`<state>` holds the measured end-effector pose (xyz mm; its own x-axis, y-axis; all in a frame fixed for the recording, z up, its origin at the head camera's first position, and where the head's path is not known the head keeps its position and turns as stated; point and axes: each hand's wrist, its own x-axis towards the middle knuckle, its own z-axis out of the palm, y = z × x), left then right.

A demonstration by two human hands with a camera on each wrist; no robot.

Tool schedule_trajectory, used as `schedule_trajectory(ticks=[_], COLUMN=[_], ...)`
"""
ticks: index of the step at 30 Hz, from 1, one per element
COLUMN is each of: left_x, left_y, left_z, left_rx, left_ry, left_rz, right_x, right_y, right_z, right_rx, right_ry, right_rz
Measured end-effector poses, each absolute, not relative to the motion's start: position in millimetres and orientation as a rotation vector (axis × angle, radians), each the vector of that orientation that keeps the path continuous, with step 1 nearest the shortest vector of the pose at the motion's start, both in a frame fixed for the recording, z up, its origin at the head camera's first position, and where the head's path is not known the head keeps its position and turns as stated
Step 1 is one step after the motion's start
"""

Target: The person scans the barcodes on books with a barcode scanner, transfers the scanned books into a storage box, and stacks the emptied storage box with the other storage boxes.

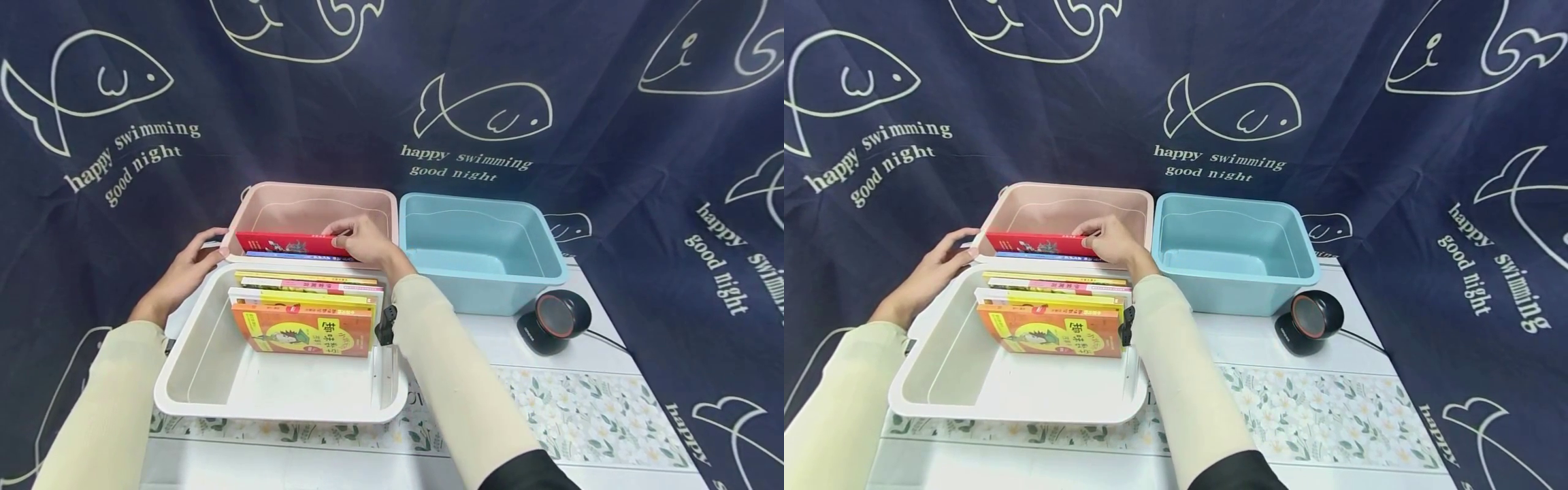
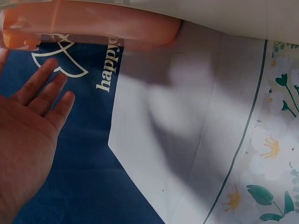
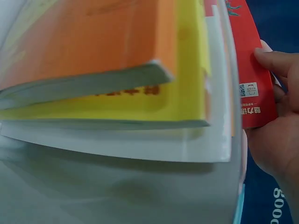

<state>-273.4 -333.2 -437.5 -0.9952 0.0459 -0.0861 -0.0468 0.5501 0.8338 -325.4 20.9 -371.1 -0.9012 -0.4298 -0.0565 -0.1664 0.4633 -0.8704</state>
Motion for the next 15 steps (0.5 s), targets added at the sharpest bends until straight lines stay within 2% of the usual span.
schedule_trajectory(ticks=[15], left_x=[-273], left_y=[-333], left_z=[-436], left_rx=[-0.018], left_ry=[2.644], left_rz=[1.486], right_x=[-327], right_y=[20], right_z=[-383], right_rx=[-0.432], right_ry=[2.422], right_rz=[-1.372])
